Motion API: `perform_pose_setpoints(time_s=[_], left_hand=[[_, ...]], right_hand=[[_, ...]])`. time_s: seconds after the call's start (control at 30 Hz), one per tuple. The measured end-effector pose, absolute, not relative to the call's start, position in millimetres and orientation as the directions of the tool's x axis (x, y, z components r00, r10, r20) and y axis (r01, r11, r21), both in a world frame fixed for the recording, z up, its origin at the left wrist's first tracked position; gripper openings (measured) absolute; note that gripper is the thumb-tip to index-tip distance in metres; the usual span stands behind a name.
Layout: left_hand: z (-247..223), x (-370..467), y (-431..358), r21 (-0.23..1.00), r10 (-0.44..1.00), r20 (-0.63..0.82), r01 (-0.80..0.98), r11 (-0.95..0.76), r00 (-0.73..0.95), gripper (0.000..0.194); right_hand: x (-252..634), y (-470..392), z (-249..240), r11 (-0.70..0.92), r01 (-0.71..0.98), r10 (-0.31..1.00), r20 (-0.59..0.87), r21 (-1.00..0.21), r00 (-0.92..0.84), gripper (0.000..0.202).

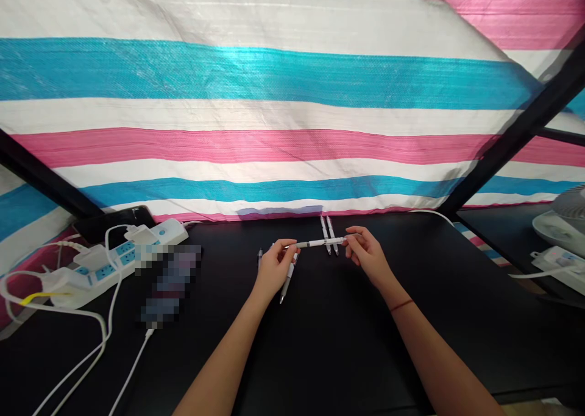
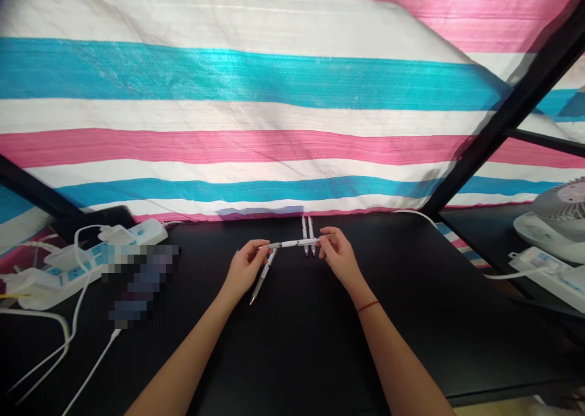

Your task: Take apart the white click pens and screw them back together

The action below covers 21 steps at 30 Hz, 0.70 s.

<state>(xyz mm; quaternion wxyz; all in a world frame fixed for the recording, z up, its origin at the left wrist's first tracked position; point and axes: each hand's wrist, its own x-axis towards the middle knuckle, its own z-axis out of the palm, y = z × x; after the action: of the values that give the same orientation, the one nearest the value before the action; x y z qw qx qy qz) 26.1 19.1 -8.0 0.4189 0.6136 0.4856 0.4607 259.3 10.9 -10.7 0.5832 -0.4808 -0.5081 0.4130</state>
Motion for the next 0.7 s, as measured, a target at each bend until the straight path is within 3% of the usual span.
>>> perform_pose_setpoints(time_s=[0.33, 0.57, 0.7], left_hand=[[-8.4, 26.7, 18.6, 0.960, 0.981, 0.154, 0.217, -0.177, 0.118, 0.031], [-9.1, 27.4, 20.2, 0.964, 0.983, 0.144, 0.207, -0.164, 0.111, 0.031], [-8.1, 28.1, 19.7, 0.968, 0.986, 0.132, 0.202, -0.151, 0.103, 0.033]], right_hand=[[263.8, 10.8, -11.4, 0.203, 0.198, 0.970, 0.224, -0.959, 0.092, 0.036], [261.4, 11.3, -13.7, 0.212, 0.031, 0.973, 0.214, -0.977, 0.089, 0.032], [261.8, 11.8, -15.5, 0.218, 0.081, 0.972, 0.224, -0.973, 0.070, 0.031]])
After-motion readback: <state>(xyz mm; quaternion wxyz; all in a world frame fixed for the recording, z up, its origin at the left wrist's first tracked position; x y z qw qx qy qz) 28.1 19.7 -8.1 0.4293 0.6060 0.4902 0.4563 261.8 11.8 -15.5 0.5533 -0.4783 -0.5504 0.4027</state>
